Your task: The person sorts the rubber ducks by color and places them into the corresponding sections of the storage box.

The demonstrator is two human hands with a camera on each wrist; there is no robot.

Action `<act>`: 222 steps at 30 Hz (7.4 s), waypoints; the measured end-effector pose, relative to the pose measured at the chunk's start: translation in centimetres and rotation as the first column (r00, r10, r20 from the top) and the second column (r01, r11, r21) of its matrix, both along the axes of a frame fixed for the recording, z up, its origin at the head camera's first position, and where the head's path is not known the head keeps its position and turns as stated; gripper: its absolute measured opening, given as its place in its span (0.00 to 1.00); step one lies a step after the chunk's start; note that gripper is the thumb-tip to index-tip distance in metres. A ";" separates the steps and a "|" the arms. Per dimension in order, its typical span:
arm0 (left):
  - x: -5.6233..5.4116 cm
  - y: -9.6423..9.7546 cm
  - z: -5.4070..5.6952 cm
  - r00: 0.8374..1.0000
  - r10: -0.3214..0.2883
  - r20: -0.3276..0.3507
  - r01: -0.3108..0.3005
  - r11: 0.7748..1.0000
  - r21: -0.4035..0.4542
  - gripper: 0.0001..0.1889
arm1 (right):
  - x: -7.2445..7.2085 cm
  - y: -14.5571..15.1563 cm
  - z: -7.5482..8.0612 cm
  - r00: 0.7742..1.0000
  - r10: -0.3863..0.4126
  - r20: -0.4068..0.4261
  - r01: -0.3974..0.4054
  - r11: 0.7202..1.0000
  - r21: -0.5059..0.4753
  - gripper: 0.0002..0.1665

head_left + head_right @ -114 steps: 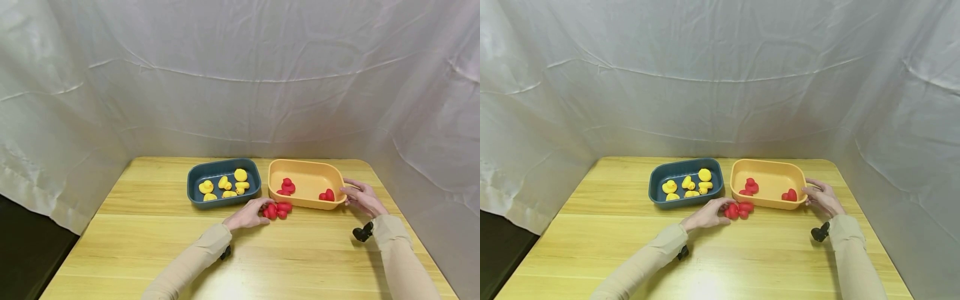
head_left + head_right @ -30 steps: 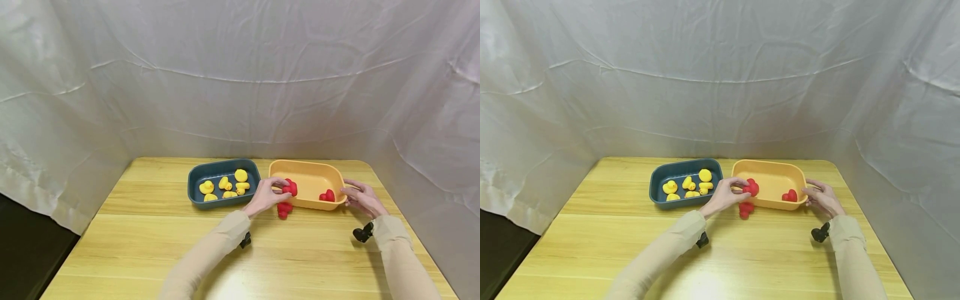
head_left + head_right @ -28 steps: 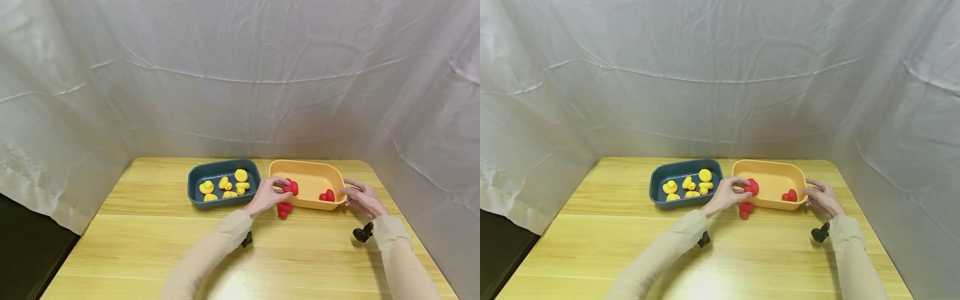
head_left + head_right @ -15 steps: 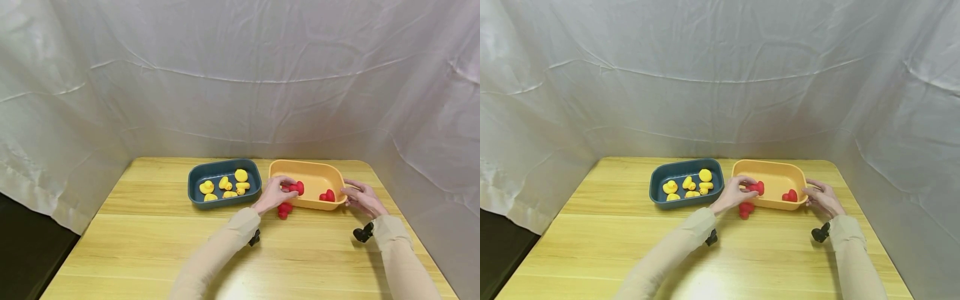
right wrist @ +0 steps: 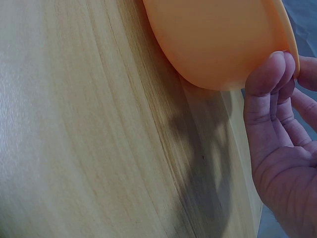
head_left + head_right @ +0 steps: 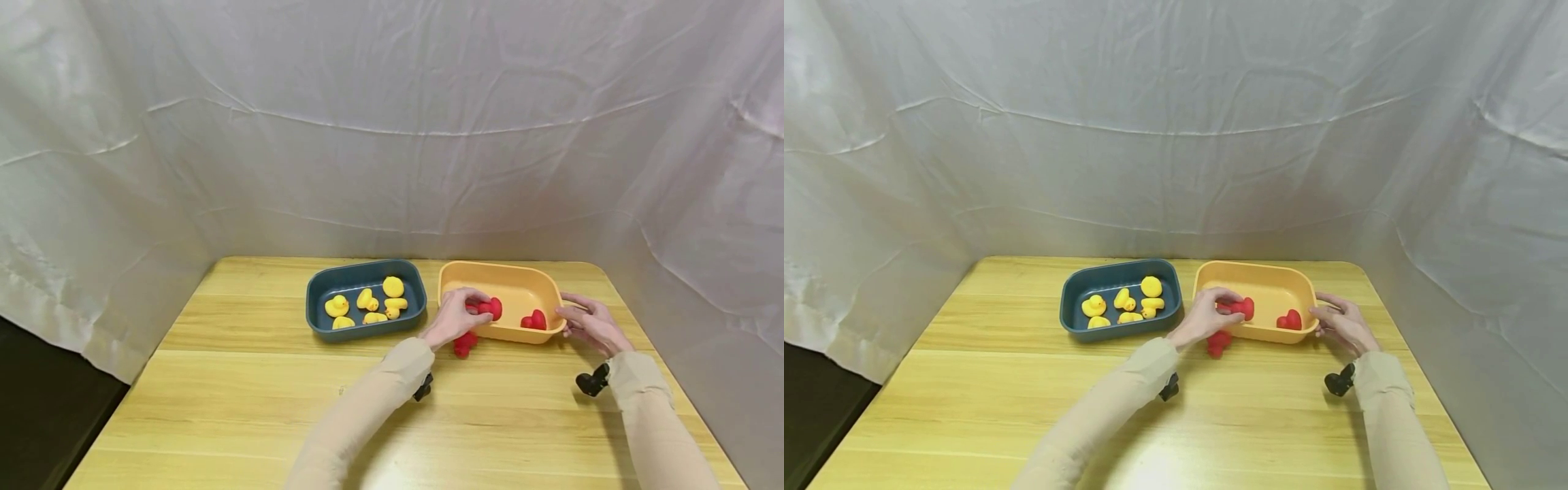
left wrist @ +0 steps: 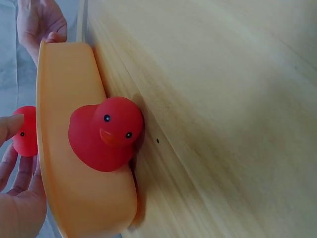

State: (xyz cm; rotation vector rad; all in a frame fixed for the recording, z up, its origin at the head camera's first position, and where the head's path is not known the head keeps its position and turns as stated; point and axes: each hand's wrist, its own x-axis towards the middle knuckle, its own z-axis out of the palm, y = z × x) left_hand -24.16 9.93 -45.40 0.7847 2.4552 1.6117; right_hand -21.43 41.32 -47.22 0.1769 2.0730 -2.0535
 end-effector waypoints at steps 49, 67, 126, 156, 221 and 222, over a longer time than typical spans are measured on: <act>3.3 -7.6 -2.8 0.967 -0.236 -0.098 0.196 0.931 -0.308 0.27 | 0.1 -0.1 0.1 1.000 0.001 0.011 -0.002 1.000 0.027 0.47; 3.2 -7.5 -2.9 0.959 -0.266 -0.101 0.224 0.924 -0.311 0.26 | 0.0 -0.1 0.1 1.000 0.016 -0.004 -0.016 1.000 -0.006 0.46; 3.4 -7.3 -2.3 0.947 -0.321 0.015 0.306 0.886 -0.349 0.28 | 0.2 -0.2 0.2 1.000 -0.003 0.016 0.003 0.999 -0.034 0.47; 3.0 -6.6 -1.6 0.989 -0.148 -0.024 0.148 0.989 -0.001 0.25 | 0.2 -0.2 0.2 1.000 -0.001 0.012 0.001 1.000 -0.013 0.44; -1.3 -0.7 0.2 0.997 0.023 0.073 -0.025 0.999 0.035 0.30 | 0.1 -0.3 0.1 1.000 0.009 0.004 -0.009 1.000 -0.030 0.40; -1.3 -0.9 0.2 0.997 0.024 0.077 -0.028 0.999 0.041 0.30 | 0.0 -0.3 0.1 1.000 0.010 0.005 -0.010 0.999 -0.031 0.40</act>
